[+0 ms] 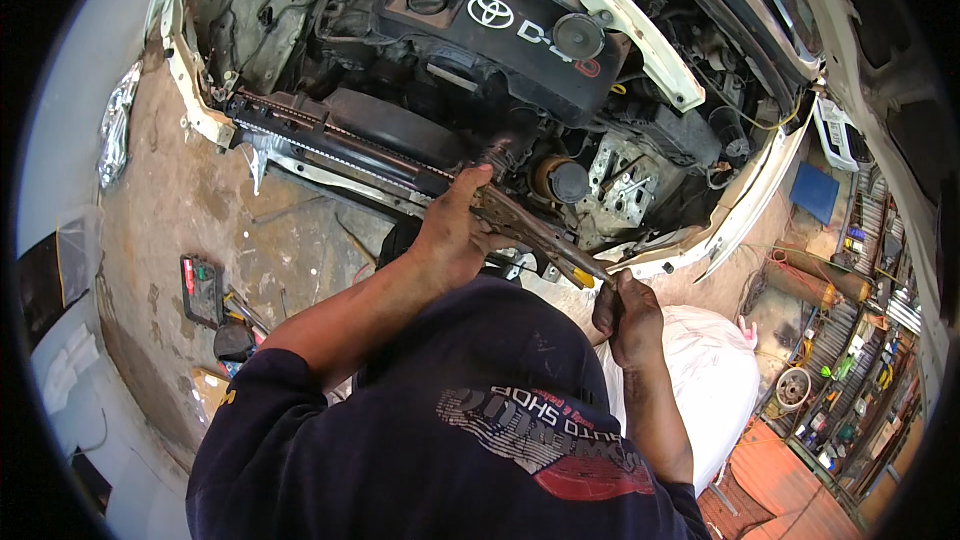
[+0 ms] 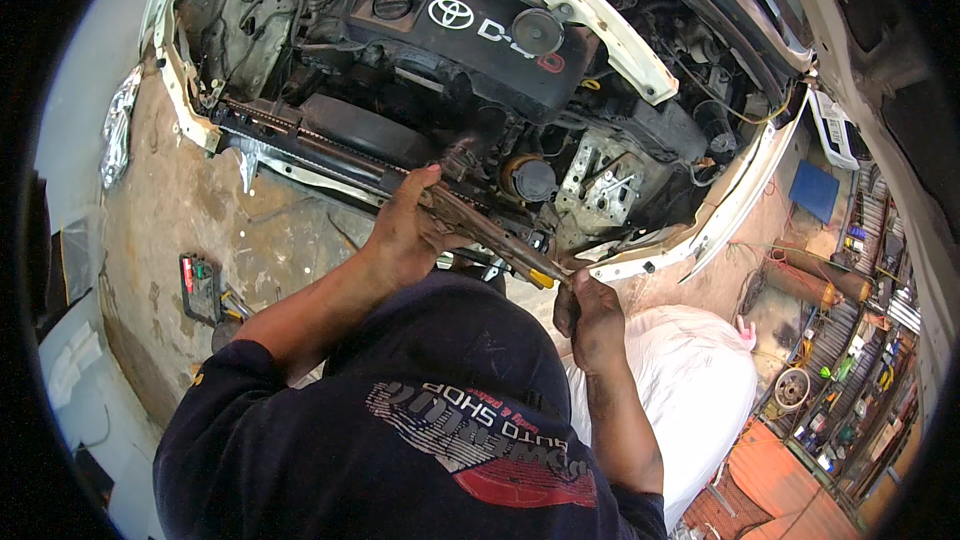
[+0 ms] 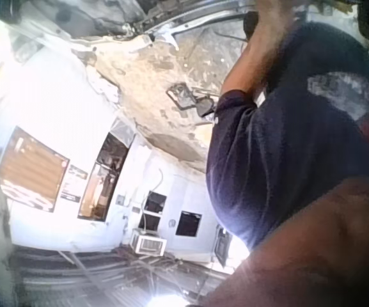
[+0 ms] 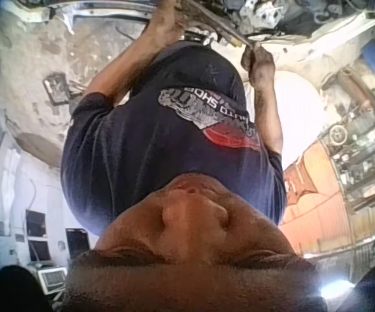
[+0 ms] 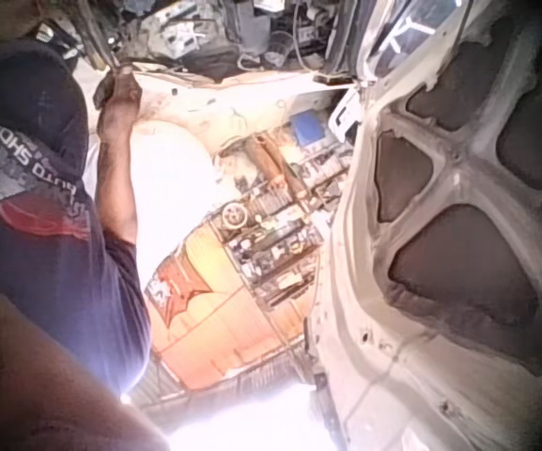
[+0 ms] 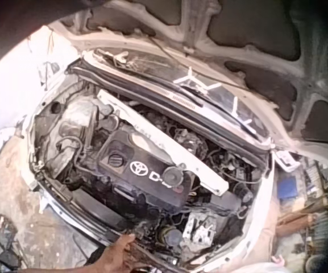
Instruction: The person uses locking pliers to loosen a hose clamp and then pulls the rubber hose off of the engine fitting by hand.
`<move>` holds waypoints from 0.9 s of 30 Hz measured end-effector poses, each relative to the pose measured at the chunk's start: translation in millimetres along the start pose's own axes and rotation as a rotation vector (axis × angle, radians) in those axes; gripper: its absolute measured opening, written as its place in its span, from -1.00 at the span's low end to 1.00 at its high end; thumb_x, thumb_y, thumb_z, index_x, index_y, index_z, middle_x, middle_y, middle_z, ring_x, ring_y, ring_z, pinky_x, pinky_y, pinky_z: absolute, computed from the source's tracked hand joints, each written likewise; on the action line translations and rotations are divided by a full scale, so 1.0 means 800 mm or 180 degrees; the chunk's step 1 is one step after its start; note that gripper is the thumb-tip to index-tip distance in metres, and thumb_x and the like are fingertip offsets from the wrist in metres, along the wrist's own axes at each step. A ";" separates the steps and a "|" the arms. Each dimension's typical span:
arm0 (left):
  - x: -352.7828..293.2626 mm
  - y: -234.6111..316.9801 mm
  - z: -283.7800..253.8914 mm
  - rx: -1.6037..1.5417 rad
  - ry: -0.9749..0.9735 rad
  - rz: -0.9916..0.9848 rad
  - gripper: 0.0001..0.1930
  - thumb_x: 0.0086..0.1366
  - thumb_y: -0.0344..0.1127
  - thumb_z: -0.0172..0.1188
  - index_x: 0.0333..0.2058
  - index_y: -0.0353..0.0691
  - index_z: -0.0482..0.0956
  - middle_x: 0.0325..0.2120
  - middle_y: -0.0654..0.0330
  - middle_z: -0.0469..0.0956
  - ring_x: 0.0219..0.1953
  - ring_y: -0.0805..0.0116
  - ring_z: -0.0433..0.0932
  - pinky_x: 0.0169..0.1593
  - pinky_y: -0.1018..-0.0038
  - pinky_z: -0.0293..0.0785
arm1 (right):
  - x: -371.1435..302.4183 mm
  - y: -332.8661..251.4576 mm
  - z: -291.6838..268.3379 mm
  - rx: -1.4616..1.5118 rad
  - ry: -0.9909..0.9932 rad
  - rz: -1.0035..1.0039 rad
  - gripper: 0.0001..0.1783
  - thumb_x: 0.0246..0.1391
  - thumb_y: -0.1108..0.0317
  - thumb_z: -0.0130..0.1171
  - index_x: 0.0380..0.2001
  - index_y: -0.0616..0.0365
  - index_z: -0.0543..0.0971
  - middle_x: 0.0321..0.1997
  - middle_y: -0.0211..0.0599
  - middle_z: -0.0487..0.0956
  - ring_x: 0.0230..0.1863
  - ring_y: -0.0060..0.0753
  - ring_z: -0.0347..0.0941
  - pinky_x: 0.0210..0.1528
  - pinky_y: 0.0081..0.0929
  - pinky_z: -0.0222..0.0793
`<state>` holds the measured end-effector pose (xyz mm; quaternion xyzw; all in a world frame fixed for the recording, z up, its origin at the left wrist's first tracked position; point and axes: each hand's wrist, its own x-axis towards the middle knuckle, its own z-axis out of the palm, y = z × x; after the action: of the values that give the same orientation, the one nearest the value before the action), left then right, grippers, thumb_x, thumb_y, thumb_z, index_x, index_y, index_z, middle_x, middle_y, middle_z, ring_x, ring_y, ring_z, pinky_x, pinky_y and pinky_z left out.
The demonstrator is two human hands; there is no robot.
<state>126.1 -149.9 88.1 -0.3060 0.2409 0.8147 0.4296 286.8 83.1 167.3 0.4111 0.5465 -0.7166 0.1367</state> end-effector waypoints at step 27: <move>0.040 -0.048 0.032 0.0597 -0.0199 -0.0496 -0.60 0.37 0.04 0.34 -0.02 -0.07 0.50 -0.25 0.27 0.56 -0.16 0.27 0.65 0.10 0.04 0.54 | 0.062 -0.070 0.019 -0.3423 -0.1720 0.0545 -0.43 0.03 0.40 0.32 0.16 0.17 0.50 -0.16 -0.25 0.67 -0.16 -0.33 0.60 -0.06 -0.37 0.52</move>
<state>137.0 -96.1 78.3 -0.2568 0.2780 0.7619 0.5257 213.2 102.7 169.1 0.1304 0.7429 -0.4055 0.5163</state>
